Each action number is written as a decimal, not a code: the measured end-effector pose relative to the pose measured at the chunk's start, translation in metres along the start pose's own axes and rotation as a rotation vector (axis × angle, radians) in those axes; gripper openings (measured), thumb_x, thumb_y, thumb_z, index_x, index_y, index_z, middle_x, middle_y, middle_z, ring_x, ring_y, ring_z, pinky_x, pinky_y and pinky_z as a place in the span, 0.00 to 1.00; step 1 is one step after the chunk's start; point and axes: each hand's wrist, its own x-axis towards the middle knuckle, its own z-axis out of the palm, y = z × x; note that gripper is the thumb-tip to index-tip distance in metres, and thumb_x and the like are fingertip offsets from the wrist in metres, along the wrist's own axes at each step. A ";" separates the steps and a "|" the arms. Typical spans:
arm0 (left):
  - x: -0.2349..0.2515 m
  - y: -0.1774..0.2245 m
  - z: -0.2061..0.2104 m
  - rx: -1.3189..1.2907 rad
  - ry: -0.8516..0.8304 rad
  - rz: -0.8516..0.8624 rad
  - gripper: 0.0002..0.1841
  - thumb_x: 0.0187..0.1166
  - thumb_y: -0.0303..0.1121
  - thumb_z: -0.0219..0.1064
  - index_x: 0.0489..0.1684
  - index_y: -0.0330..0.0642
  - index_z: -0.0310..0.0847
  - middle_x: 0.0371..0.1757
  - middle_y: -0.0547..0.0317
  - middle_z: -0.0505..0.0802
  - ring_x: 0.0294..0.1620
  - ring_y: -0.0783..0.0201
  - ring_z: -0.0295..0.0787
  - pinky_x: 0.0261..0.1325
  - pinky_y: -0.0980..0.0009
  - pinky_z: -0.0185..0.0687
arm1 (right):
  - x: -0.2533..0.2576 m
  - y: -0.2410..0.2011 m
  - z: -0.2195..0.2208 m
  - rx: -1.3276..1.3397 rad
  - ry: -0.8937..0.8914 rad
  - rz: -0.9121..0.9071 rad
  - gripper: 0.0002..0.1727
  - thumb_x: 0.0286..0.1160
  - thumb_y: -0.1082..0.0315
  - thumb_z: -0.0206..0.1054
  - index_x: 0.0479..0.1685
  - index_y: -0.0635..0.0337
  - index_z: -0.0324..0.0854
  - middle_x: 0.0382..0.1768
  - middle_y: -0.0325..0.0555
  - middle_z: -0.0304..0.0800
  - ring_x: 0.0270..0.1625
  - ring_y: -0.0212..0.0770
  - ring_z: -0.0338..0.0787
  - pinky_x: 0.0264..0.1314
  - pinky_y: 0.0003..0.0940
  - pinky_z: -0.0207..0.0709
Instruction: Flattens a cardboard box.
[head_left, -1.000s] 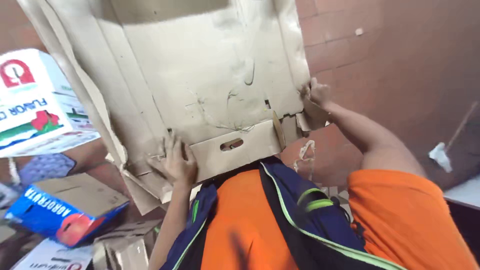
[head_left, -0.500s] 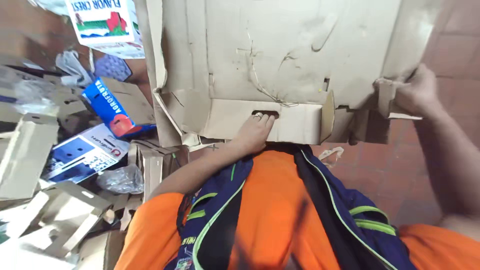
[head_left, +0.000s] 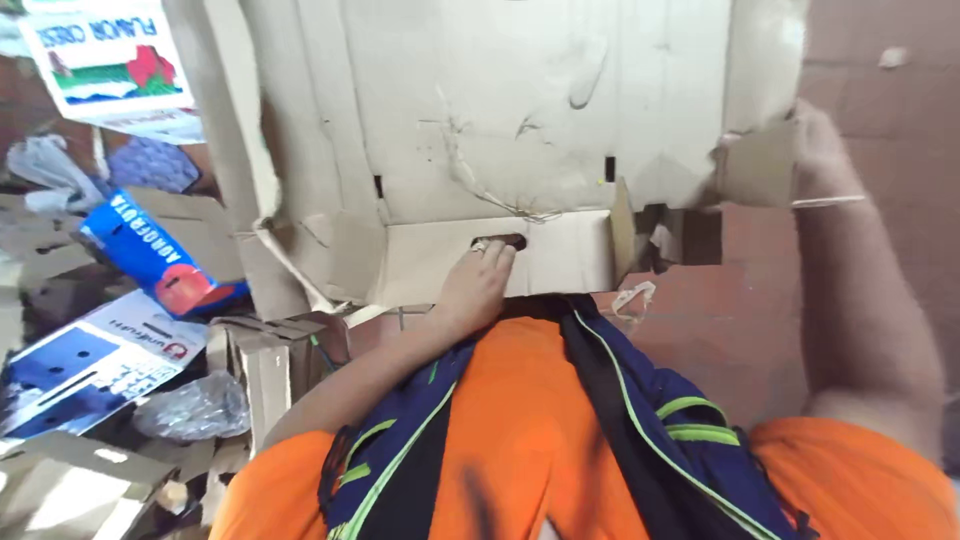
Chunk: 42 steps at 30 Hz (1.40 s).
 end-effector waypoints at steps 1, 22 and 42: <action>0.000 -0.003 0.001 0.004 0.002 0.008 0.37 0.60 0.28 0.79 0.76 0.35 0.72 0.75 0.38 0.81 0.72 0.38 0.82 0.69 0.41 0.79 | 0.002 0.002 0.001 0.004 -0.012 -0.007 0.33 0.66 0.58 0.77 0.73 0.56 0.73 0.53 0.38 0.90 0.51 0.26 0.91 0.57 0.31 0.88; 0.038 -0.009 0.064 0.274 0.160 -0.014 0.31 0.73 0.24 0.69 0.78 0.27 0.66 0.73 0.32 0.82 0.73 0.38 0.82 0.75 0.44 0.75 | 0.026 0.066 0.047 -0.909 0.349 -0.307 0.43 0.86 0.34 0.45 0.77 0.68 0.70 0.69 0.76 0.79 0.68 0.79 0.80 0.55 0.73 0.75; 0.051 -0.035 0.042 0.022 -0.011 0.130 0.39 0.56 0.54 0.80 0.59 0.30 0.75 0.46 0.35 0.90 0.50 0.33 0.91 0.50 0.34 0.82 | 0.037 0.109 0.090 0.199 0.227 0.279 0.35 0.73 0.33 0.68 0.57 0.58 0.86 0.45 0.45 0.94 0.48 0.39 0.93 0.58 0.46 0.87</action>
